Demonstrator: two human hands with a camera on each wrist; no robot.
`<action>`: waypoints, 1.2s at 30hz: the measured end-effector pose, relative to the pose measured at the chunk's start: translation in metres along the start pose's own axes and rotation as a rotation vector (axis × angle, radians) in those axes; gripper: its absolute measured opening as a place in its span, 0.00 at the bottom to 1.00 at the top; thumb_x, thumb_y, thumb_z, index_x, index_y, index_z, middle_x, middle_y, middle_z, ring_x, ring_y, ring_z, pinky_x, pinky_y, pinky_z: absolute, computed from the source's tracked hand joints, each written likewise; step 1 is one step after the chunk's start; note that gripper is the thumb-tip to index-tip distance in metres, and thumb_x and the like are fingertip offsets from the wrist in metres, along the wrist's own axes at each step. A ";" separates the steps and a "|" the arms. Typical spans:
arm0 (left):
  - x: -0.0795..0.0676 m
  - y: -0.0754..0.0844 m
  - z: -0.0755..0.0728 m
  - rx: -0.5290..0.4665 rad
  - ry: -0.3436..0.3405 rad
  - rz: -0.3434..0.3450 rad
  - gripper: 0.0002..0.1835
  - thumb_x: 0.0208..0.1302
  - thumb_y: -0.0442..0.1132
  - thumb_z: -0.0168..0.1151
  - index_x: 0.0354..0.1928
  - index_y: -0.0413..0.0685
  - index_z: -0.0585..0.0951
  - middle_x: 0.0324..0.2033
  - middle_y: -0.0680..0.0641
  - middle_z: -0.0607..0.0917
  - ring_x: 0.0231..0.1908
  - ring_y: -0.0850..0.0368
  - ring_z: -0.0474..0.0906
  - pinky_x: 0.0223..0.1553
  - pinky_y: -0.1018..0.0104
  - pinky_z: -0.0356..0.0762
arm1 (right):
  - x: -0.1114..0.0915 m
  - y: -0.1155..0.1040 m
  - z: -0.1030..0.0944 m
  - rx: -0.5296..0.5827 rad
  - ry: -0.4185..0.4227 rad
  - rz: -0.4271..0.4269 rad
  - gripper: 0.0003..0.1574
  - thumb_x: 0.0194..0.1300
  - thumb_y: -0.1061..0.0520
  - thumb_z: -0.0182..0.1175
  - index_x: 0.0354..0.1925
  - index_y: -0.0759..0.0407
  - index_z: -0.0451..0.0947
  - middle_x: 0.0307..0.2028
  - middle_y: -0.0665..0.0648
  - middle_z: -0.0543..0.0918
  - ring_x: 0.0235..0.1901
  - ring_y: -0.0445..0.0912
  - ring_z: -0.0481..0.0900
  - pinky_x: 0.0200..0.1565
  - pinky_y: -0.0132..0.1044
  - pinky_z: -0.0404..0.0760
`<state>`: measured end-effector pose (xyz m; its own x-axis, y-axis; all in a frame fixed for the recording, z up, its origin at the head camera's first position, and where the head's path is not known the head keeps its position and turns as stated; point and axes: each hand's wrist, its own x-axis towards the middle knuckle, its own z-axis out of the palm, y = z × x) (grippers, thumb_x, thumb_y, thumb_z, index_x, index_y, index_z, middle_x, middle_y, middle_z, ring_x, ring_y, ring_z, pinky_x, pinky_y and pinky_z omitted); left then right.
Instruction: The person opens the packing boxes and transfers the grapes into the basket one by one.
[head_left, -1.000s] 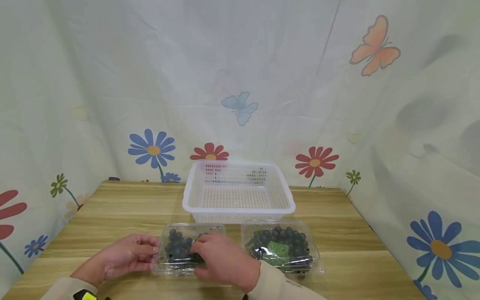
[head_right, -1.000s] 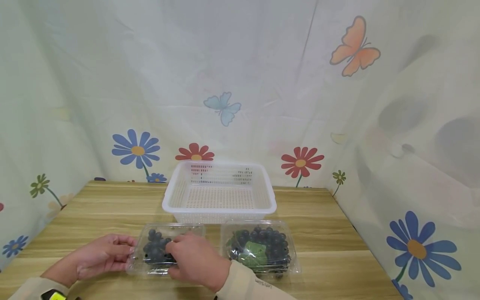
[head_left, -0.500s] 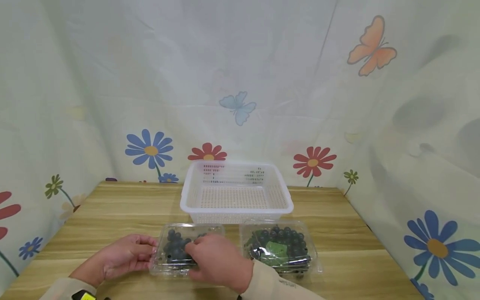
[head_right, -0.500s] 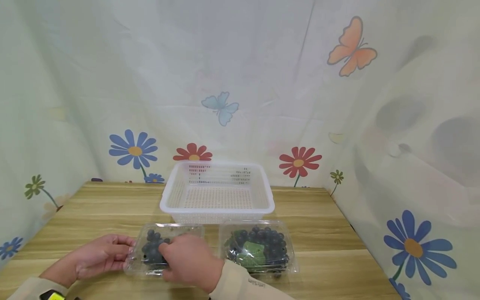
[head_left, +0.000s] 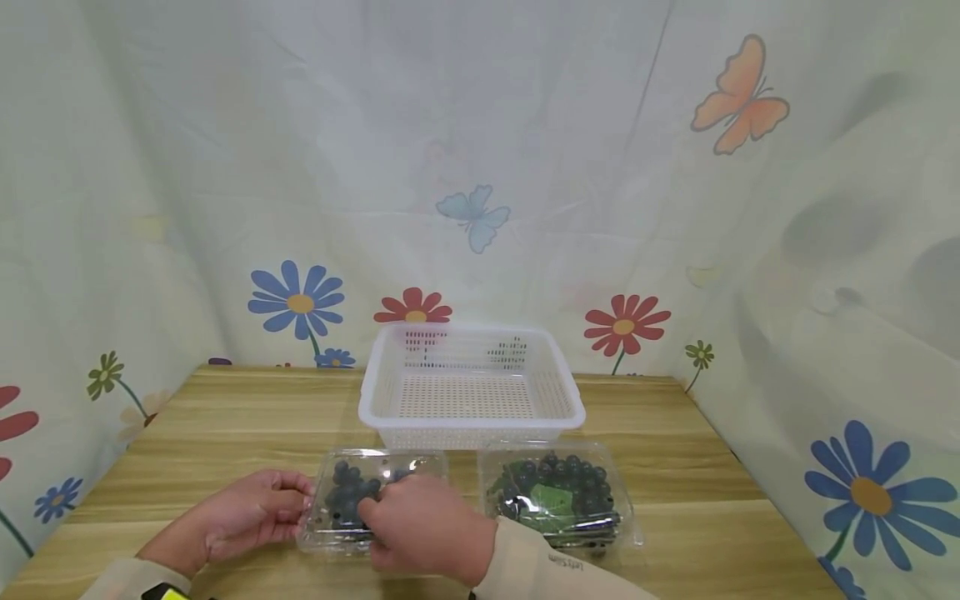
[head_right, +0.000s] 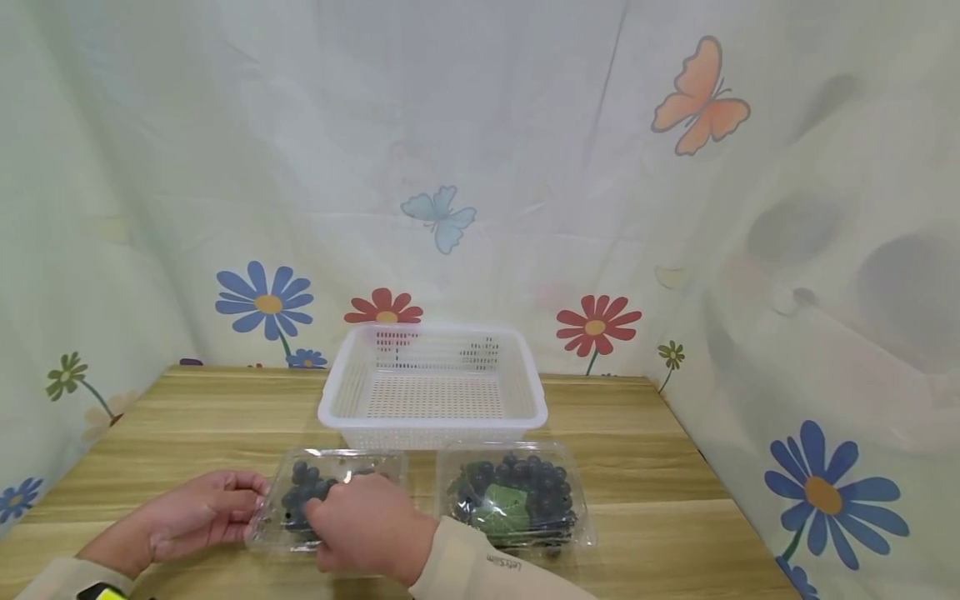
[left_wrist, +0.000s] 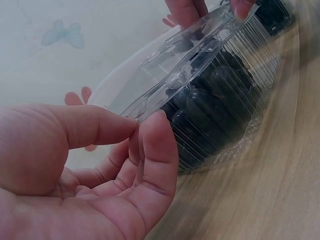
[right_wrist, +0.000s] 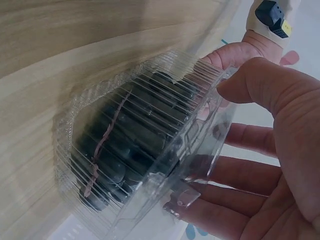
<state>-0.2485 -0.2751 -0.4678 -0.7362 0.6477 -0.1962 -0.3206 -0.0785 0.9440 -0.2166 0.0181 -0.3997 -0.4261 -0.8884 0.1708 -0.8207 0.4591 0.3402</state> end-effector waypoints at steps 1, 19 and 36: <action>0.000 0.000 0.000 0.001 -0.001 0.002 0.06 0.74 0.29 0.50 0.48 0.41 0.75 0.39 0.51 0.85 0.40 0.61 0.82 0.46 0.65 0.86 | 0.000 0.000 0.000 -0.005 -0.004 -0.011 0.12 0.57 0.42 0.67 0.30 0.43 0.75 0.16 0.39 0.73 0.13 0.34 0.64 0.14 0.30 0.63; 0.002 0.004 -0.002 0.038 -0.013 0.011 0.08 0.73 0.29 0.50 0.50 0.41 0.74 0.37 0.52 0.82 0.38 0.61 0.80 0.44 0.67 0.85 | 0.006 -0.013 -0.001 -0.160 -0.058 -0.057 0.04 0.66 0.48 0.61 0.38 0.41 0.75 0.18 0.38 0.75 0.15 0.33 0.67 0.15 0.30 0.68; 0.001 0.008 0.001 0.053 0.004 0.000 0.07 0.72 0.28 0.50 0.48 0.42 0.73 0.33 0.53 0.80 0.36 0.62 0.78 0.42 0.68 0.85 | 0.007 -0.006 -0.001 -0.185 0.014 -0.093 0.08 0.61 0.44 0.63 0.32 0.42 0.75 0.18 0.38 0.77 0.15 0.34 0.72 0.15 0.32 0.69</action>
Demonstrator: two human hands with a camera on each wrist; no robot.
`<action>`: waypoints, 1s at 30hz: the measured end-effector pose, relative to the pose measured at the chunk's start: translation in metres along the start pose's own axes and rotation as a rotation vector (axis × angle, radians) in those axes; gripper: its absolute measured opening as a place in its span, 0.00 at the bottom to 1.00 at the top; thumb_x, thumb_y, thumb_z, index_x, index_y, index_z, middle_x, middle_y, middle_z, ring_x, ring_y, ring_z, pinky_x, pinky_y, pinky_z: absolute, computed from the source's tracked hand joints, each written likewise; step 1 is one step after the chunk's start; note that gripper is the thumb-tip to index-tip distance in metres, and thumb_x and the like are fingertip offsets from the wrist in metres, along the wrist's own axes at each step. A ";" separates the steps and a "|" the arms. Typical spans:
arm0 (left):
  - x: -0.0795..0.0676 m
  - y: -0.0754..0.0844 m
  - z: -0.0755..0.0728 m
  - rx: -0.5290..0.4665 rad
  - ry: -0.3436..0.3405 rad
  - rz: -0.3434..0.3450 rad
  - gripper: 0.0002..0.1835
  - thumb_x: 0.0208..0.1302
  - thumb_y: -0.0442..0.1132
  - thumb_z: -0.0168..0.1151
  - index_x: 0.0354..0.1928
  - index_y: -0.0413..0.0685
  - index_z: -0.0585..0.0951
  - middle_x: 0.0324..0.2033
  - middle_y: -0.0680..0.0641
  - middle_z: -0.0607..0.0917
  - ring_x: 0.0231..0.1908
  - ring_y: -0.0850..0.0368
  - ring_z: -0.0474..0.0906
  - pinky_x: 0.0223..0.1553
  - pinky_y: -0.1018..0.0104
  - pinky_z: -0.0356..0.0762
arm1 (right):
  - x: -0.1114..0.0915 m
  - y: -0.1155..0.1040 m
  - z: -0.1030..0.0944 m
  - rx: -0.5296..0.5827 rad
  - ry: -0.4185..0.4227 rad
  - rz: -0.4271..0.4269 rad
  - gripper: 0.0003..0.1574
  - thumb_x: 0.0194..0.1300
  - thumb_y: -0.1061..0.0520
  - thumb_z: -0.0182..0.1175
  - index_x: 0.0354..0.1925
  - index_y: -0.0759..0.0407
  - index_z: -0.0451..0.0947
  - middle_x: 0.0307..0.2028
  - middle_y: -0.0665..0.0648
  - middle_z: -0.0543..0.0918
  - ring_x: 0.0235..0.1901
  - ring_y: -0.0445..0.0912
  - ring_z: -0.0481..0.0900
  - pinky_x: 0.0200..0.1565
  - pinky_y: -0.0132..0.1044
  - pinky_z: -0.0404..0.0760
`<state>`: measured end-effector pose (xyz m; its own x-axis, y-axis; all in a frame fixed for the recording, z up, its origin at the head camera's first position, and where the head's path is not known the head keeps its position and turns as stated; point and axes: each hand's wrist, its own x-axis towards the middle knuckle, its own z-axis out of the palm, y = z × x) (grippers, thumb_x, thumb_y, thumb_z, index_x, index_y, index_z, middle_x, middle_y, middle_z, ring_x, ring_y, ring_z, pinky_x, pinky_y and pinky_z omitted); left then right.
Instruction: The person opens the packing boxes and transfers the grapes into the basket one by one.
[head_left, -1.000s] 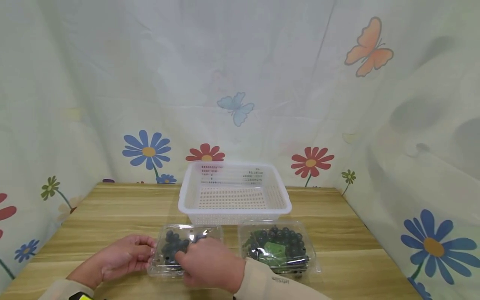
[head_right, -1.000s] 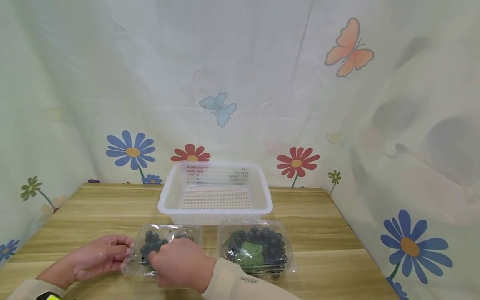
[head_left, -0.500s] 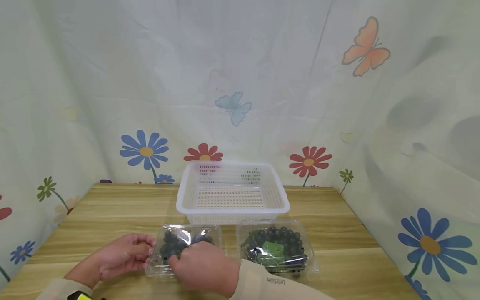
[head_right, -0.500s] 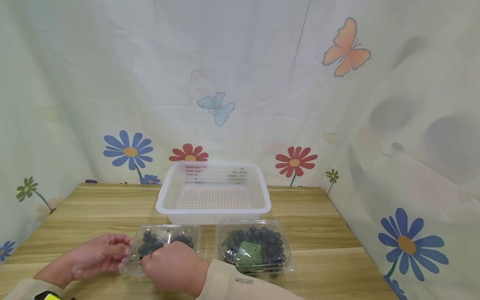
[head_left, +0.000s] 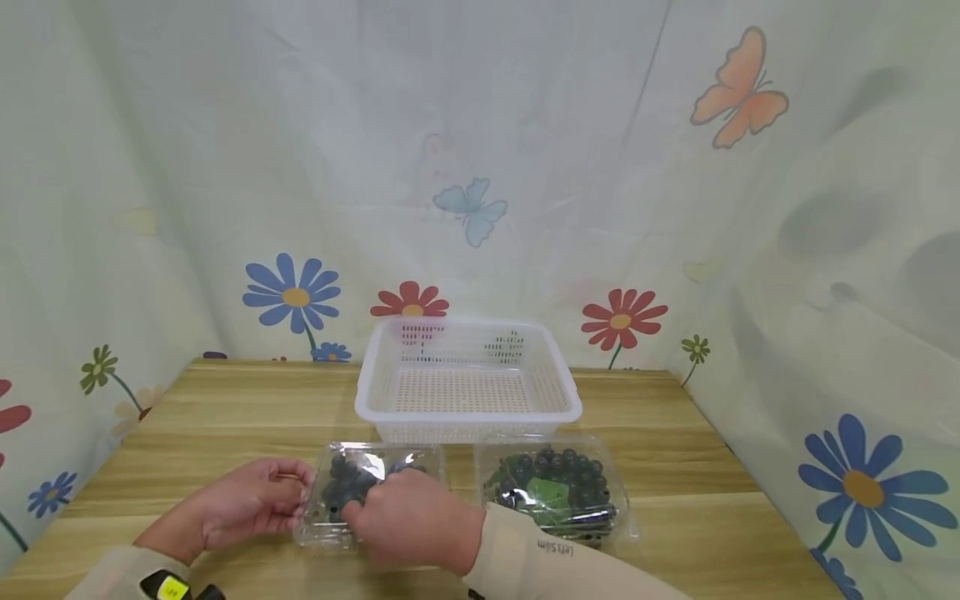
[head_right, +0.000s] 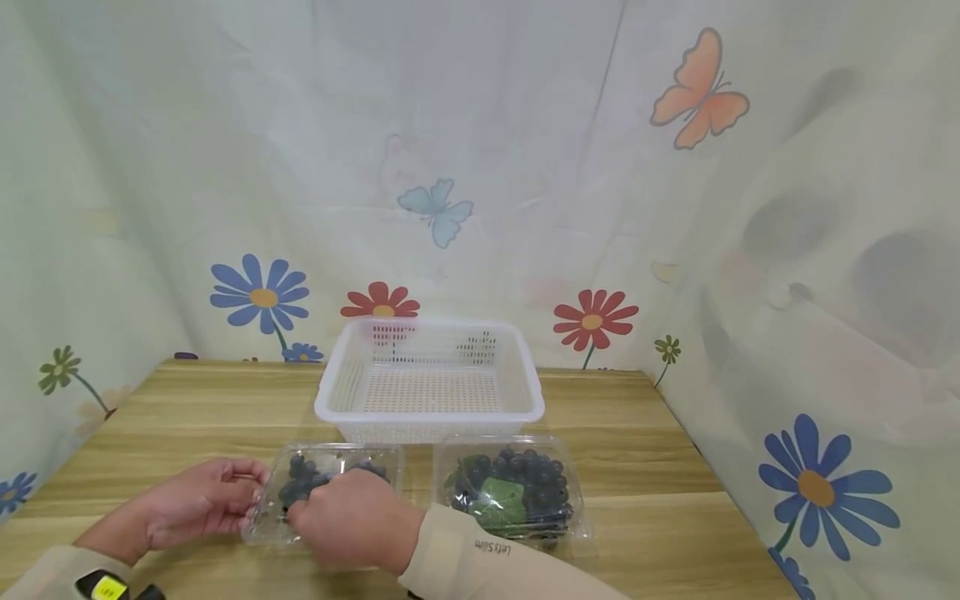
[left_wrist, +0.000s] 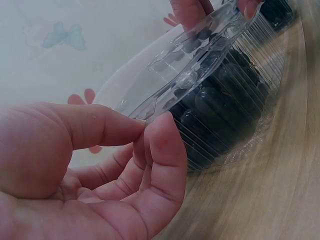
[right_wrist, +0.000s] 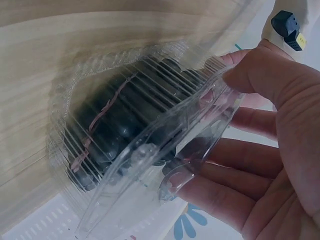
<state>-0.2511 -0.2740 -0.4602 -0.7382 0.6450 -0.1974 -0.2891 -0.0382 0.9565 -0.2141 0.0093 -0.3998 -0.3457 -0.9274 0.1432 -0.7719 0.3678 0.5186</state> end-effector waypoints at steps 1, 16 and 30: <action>0.000 0.000 0.000 0.001 0.000 0.000 0.07 0.72 0.27 0.49 0.48 0.42 0.73 0.33 0.53 0.80 0.36 0.62 0.78 0.42 0.68 0.85 | 0.000 0.001 0.001 0.000 0.002 -0.001 0.08 0.62 0.44 0.63 0.32 0.42 0.75 0.18 0.38 0.78 0.15 0.34 0.73 0.15 0.32 0.70; 0.000 0.003 -0.001 -0.006 0.036 -0.054 0.08 0.73 0.30 0.52 0.51 0.40 0.72 0.35 0.52 0.80 0.36 0.61 0.78 0.43 0.66 0.86 | 0.001 0.004 0.005 0.028 0.054 0.007 0.10 0.63 0.43 0.62 0.29 0.43 0.75 0.17 0.38 0.78 0.14 0.34 0.73 0.15 0.32 0.71; 0.000 0.001 -0.003 -0.010 0.007 -0.032 0.08 0.74 0.30 0.51 0.51 0.41 0.73 0.35 0.52 0.81 0.37 0.61 0.79 0.43 0.67 0.86 | 0.002 0.010 0.003 0.061 -0.007 -0.032 0.12 0.58 0.42 0.65 0.28 0.43 0.73 0.17 0.38 0.77 0.13 0.35 0.70 0.14 0.32 0.69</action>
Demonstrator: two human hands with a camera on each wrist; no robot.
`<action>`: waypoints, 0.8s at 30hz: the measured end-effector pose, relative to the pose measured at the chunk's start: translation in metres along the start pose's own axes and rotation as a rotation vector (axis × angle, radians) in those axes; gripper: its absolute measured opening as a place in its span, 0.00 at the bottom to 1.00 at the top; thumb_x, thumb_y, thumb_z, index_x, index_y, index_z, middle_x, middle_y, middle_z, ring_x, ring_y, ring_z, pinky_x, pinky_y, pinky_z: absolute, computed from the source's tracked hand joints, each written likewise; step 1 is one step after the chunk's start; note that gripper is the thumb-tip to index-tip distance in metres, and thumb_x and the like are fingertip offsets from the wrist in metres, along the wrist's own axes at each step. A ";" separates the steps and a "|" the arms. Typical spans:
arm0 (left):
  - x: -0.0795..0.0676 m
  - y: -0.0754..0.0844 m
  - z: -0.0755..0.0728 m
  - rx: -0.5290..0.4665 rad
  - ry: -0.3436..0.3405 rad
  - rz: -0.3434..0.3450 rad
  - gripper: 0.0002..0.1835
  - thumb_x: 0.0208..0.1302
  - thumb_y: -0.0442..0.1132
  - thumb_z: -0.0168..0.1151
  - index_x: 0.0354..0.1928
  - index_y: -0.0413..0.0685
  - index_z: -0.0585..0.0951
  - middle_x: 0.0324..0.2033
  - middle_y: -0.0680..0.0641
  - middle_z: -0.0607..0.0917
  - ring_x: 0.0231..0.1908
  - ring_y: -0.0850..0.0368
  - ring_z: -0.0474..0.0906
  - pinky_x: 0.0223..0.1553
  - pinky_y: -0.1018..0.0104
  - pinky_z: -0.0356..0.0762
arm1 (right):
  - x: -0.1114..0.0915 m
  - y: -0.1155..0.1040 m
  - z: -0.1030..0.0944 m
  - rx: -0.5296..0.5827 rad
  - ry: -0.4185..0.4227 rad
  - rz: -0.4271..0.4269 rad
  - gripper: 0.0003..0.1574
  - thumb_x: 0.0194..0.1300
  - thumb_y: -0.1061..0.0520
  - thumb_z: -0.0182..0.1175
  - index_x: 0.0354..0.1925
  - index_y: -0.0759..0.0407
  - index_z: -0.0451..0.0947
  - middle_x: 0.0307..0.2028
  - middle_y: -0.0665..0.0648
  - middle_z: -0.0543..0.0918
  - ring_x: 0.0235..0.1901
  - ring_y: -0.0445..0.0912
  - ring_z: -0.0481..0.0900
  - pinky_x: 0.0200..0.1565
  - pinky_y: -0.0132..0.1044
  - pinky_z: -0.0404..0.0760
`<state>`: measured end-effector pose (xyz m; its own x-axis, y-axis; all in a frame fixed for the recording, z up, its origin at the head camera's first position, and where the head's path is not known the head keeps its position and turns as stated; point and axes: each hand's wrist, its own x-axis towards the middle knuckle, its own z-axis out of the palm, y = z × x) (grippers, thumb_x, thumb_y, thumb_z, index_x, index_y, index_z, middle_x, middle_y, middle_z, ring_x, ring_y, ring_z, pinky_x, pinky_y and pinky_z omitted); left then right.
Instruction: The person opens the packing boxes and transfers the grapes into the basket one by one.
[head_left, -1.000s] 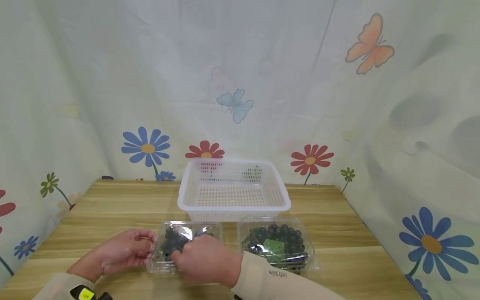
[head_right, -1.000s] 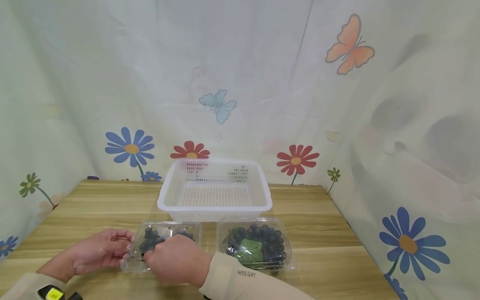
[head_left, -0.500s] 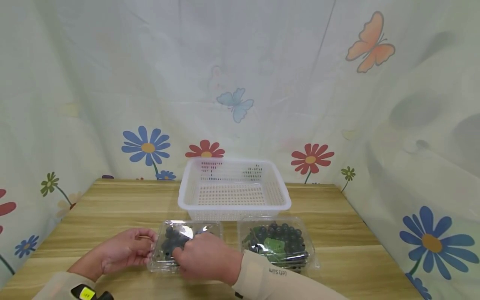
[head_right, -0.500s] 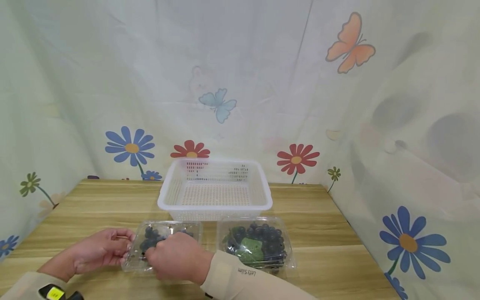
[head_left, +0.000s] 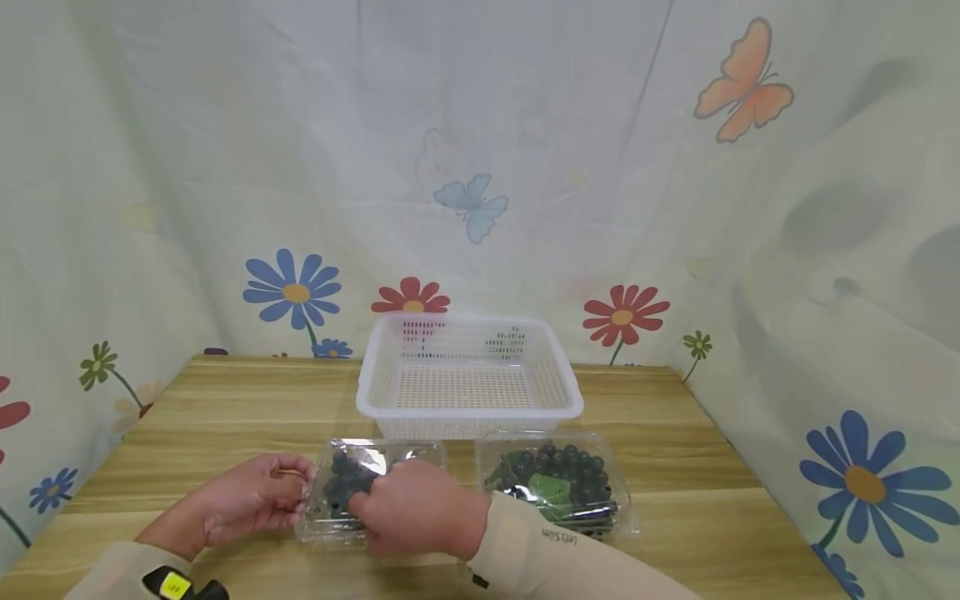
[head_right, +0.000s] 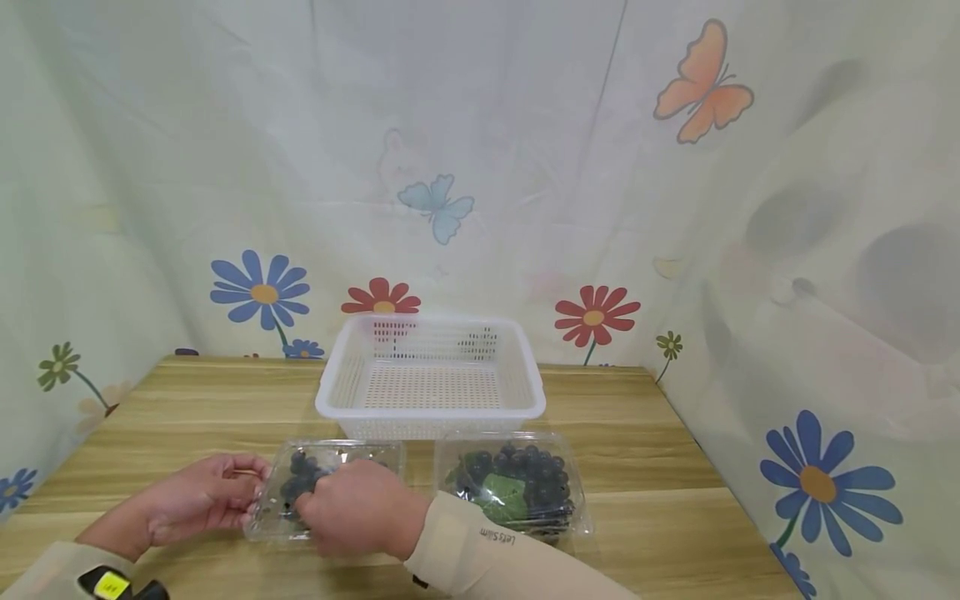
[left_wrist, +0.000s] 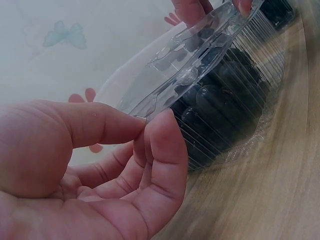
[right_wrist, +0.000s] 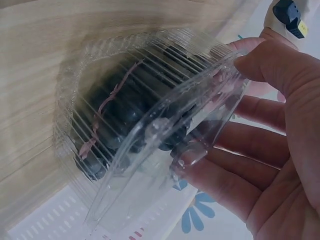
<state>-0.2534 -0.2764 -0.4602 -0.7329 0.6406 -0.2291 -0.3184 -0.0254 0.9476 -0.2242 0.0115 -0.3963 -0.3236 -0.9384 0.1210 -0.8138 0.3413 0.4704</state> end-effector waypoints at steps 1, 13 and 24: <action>0.000 0.000 0.000 0.001 0.002 0.000 0.08 0.74 0.30 0.51 0.51 0.41 0.73 0.35 0.52 0.81 0.37 0.61 0.79 0.43 0.67 0.86 | 0.000 0.000 0.000 0.004 -0.008 0.000 0.12 0.58 0.42 0.65 0.28 0.43 0.73 0.17 0.38 0.77 0.13 0.35 0.70 0.14 0.32 0.69; 0.000 0.001 0.000 0.018 0.025 -0.008 0.08 0.74 0.31 0.53 0.52 0.41 0.72 0.36 0.51 0.81 0.37 0.60 0.80 0.44 0.66 0.86 | 0.001 -0.002 -0.002 -0.010 -0.042 -0.024 0.10 0.61 0.42 0.64 0.31 0.43 0.74 0.19 0.38 0.78 0.15 0.34 0.72 0.19 0.31 0.74; 0.001 0.000 -0.001 0.015 0.022 -0.013 0.09 0.75 0.31 0.52 0.53 0.41 0.72 0.36 0.51 0.81 0.37 0.60 0.80 0.44 0.65 0.86 | 0.002 0.000 -0.002 -0.016 -0.058 -0.036 0.12 0.58 0.40 0.66 0.31 0.42 0.75 0.21 0.38 0.80 0.18 0.35 0.77 0.22 0.31 0.79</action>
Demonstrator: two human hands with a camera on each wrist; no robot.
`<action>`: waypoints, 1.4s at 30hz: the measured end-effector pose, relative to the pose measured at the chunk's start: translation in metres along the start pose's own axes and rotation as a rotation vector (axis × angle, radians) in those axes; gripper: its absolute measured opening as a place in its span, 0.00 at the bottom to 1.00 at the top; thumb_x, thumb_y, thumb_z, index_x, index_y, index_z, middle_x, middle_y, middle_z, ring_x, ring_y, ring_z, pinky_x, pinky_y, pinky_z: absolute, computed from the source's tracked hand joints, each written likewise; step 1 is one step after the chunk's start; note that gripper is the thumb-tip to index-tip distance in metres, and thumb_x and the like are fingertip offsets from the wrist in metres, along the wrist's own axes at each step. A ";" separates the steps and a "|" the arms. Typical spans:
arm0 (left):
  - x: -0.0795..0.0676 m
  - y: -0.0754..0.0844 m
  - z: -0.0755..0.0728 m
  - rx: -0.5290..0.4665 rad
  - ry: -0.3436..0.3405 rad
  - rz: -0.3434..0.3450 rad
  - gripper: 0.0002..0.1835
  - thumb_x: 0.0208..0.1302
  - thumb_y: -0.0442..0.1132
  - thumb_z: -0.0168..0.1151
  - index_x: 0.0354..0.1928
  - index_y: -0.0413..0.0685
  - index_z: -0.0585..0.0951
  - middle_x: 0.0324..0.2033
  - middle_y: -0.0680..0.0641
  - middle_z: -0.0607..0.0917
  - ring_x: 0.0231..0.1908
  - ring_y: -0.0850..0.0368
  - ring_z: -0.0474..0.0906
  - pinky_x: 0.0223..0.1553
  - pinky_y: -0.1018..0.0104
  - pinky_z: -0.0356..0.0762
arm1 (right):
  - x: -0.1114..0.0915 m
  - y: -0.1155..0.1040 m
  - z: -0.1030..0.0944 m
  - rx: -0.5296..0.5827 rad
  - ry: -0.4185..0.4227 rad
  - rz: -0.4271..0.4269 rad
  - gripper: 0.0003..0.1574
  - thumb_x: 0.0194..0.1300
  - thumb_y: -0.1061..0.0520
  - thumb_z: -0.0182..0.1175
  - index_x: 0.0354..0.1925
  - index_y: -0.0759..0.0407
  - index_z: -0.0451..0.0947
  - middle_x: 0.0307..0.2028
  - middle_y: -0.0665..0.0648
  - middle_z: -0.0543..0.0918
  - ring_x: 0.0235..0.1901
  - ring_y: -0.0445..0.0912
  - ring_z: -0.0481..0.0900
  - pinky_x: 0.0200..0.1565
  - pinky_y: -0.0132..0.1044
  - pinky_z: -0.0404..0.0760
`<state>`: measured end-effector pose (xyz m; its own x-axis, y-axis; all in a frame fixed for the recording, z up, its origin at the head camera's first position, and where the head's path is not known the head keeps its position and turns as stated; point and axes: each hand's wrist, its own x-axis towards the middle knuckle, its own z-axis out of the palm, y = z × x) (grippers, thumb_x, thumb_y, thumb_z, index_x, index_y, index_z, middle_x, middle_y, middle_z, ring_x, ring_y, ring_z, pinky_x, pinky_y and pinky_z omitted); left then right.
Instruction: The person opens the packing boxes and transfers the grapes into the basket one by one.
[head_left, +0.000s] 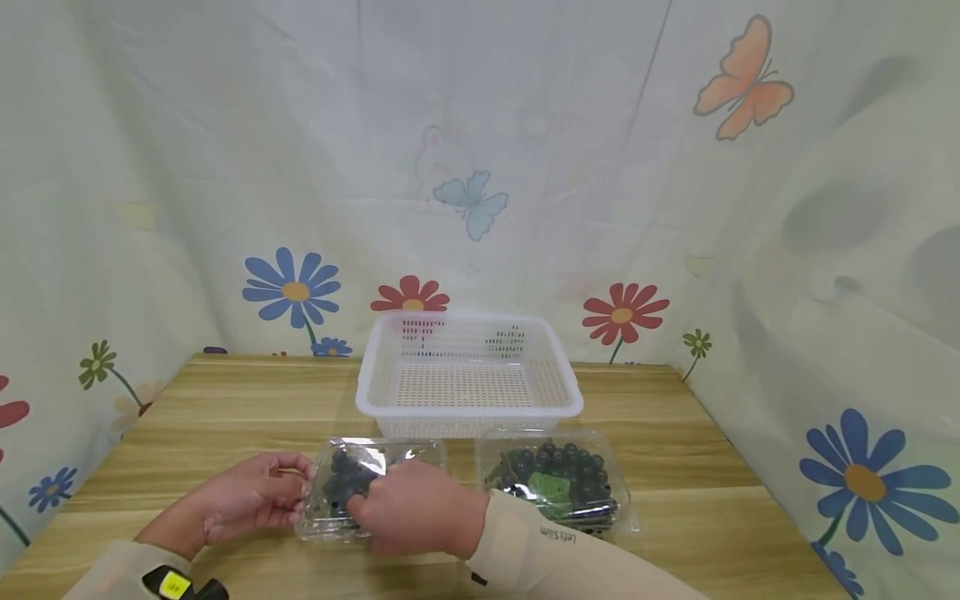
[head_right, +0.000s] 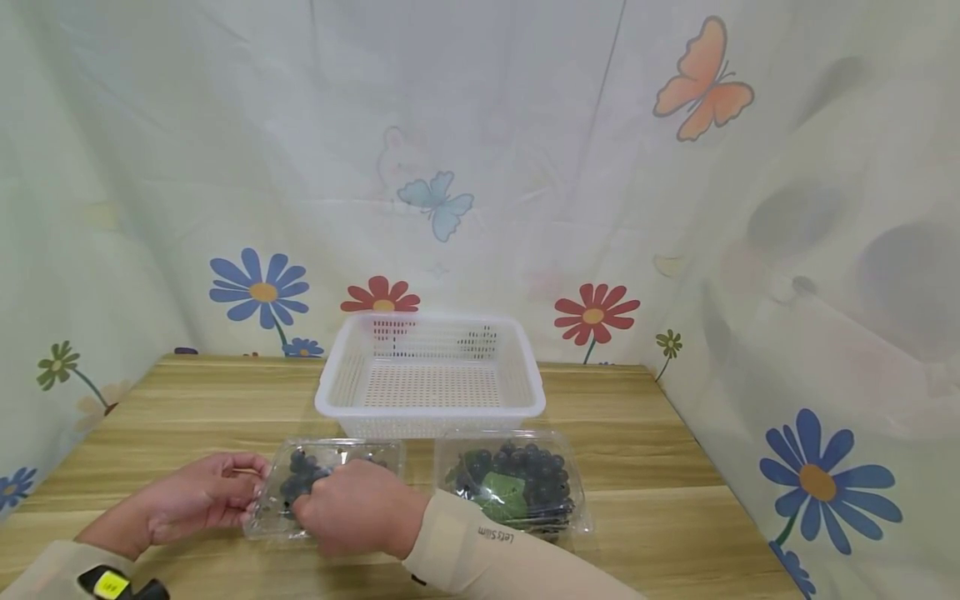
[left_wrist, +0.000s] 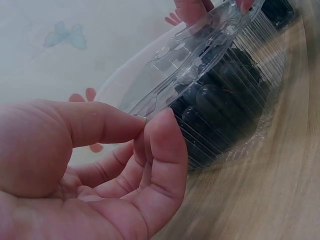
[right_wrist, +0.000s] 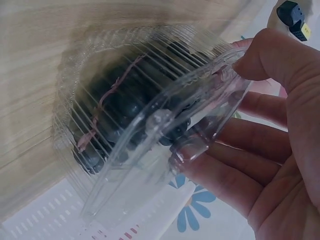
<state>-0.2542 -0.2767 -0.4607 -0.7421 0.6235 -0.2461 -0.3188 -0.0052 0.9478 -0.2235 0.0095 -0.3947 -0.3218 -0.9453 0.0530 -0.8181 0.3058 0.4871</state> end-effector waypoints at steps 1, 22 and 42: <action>0.000 0.000 0.001 -0.002 -0.001 0.000 0.09 0.74 0.31 0.52 0.53 0.41 0.72 0.36 0.51 0.81 0.37 0.60 0.80 0.44 0.65 0.86 | 0.000 0.000 0.000 0.000 0.002 0.001 0.12 0.58 0.40 0.66 0.31 0.42 0.75 0.21 0.38 0.80 0.18 0.35 0.77 0.22 0.31 0.79; 0.000 -0.001 0.002 -0.032 -0.050 0.034 0.08 0.73 0.28 0.50 0.49 0.44 0.74 0.33 0.53 0.81 0.36 0.62 0.80 0.42 0.68 0.85 | 0.002 -0.005 0.004 -0.046 0.040 0.056 0.09 0.61 0.44 0.65 0.30 0.42 0.75 0.20 0.38 0.81 0.17 0.35 0.77 0.18 0.32 0.75; 0.002 0.000 0.001 -0.054 -0.070 0.012 0.08 0.74 0.29 0.51 0.50 0.44 0.73 0.37 0.52 0.83 0.38 0.61 0.81 0.44 0.68 0.85 | 0.005 -0.006 0.007 -0.069 0.043 0.067 0.08 0.68 0.47 0.62 0.30 0.41 0.77 0.22 0.38 0.82 0.17 0.34 0.76 0.15 0.30 0.74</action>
<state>-0.2553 -0.2750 -0.4608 -0.7038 0.6761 -0.2179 -0.3426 -0.0544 0.9379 -0.2239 0.0034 -0.4033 -0.3530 -0.9273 0.1244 -0.7598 0.3616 0.5403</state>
